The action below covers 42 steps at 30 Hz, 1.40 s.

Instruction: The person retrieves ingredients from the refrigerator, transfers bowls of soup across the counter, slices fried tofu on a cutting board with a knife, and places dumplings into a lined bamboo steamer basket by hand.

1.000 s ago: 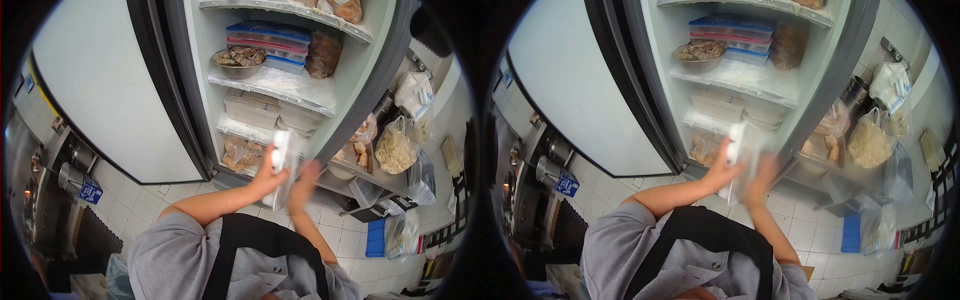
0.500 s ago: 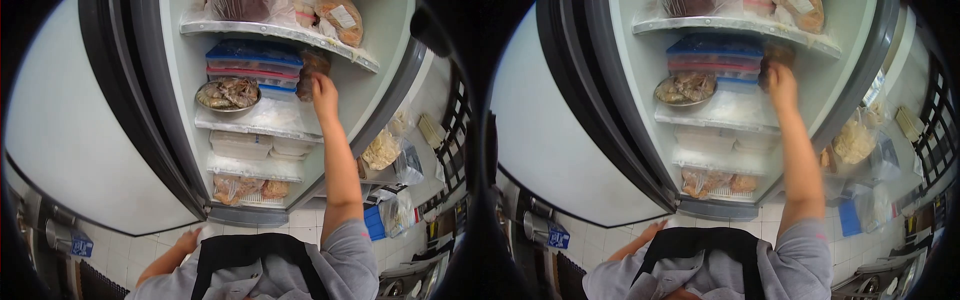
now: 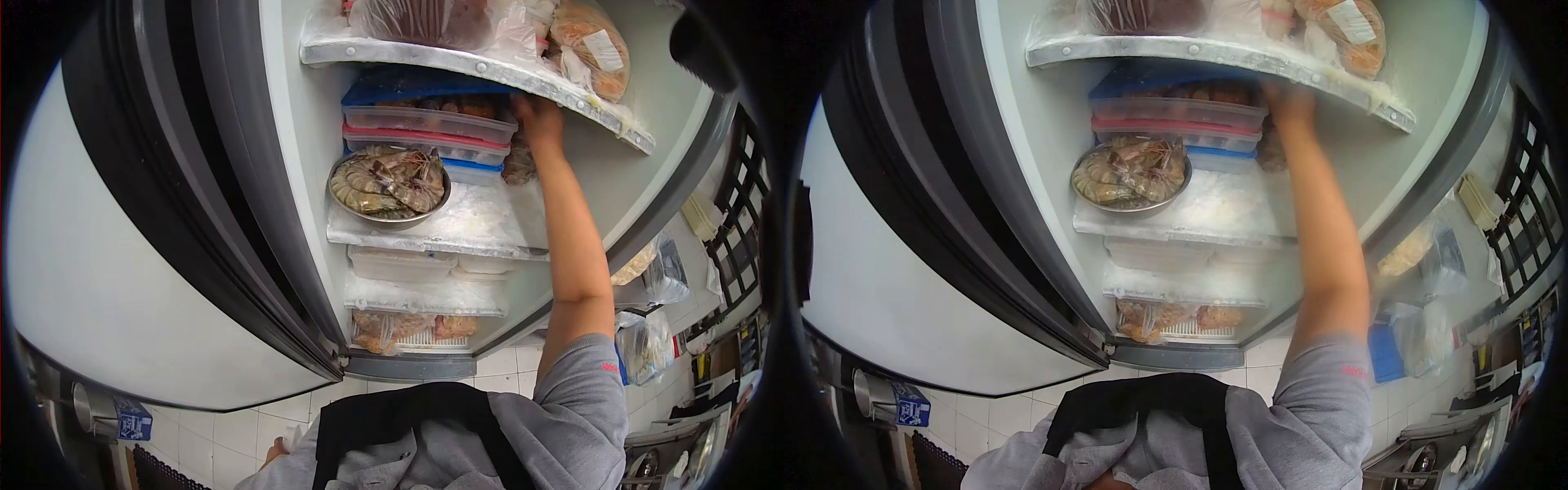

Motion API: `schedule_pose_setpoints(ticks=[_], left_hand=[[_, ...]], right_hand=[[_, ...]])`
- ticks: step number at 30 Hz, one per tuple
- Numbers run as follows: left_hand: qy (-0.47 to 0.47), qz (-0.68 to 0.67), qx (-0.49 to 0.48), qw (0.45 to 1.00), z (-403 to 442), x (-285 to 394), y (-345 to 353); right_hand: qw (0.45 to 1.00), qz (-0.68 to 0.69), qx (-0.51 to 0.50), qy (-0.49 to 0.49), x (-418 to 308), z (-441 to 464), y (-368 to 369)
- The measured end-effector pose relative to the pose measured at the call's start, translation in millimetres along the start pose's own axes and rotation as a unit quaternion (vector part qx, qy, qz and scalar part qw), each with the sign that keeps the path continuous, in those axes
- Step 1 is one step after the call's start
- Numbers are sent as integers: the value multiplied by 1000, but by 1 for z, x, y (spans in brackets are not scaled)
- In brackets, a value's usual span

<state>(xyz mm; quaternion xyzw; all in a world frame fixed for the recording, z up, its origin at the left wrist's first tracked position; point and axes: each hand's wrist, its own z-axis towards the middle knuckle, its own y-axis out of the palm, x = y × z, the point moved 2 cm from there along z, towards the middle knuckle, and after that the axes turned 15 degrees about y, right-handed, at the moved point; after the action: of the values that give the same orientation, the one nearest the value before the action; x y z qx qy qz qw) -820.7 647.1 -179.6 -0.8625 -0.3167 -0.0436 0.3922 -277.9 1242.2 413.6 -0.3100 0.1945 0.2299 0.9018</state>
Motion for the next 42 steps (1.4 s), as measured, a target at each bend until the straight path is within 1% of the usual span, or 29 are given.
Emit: schedule_pose_setpoints(ticks=[2,3,4,5,6,7,8,9,10,13,15,16,18,20,22,25,30,31,33,34,35,36,39,41,42], left_hand=[[13,-16,50,999,11,14,-12],[22,-30,77,996,16,22,-19],[29,-50,102,993,22,30,-26],[41,-89,126,987,25,37,-31],[54,-127,149,979,27,47,-37],[55,-128,152,979,26,55,-43],[68,-136,165,974,25,65,-48],[82,-144,178,970,24,74,-52],[67,-153,174,970,23,80,-54],[68,-130,159,976,40,64,-34],[64,-102,128,984,45,46,-17],[48,-110,92,988,38,41,-15],[5,-116,25,993,52,8,15],[-24,-104,1,994,49,-7,19],[-35,-91,12,995,43,-16,16],[-37,-82,44,995,38,-20,8],[-30,-106,111,988,46,4,-21],[-31,-106,111,988,45,15,-26],[-4,-151,149,977,32,35,-41],[22,-161,157,974,34,36,-39],[21,-162,158,974,36,36,-37],[23,-161,150,975,36,39,-35],[41,-153,141,977,48,28,-19],[37,-133,112,984,50,17,-3],[38,-139,113,983,56,3,9]], right_hand=[[988,123,-9,87,-10,6,10],[948,253,-84,173,-45,-6,8],[878,374,-158,253,-65,-14,9],[878,376,-157,253,-64,-10,14],[947,174,-232,134,-69,-4,24],[956,-38,-291,6,-73,0,34],[948,-76,-307,-37,-88,-6,34],[941,-93,-322,-51,-95,-5,35],[936,-97,-335,-43,-98,2,39],[944,-46,-325,4,-107,21,44],[944,-20,-329,18,-111,28,48],[940,-19,-341,17,-114,27,50],[920,-41,-391,-8,-122,18,53],[889,-83,-447,-48,-135,4,60],[861,-136,-483,-79,-150,-9,69],[823,-225,-511,-105,-165,-18,80],[774,-329,-523,-142,-170,-18,80],[771,-334,-520,-151,-168,-18,77],[792,-287,-526,-121,-159,-16,70],[811,-211,-541,-68,-156,-18,63],[823,-132,-552,-16,-153,-20,57],[825,26,-557,92,-149,-20,50],[828,25,-553,83,-141,-12,47],[829,3,-555,69,-131,-4,46],[829,-7,-556,61,-127,-1,45]])
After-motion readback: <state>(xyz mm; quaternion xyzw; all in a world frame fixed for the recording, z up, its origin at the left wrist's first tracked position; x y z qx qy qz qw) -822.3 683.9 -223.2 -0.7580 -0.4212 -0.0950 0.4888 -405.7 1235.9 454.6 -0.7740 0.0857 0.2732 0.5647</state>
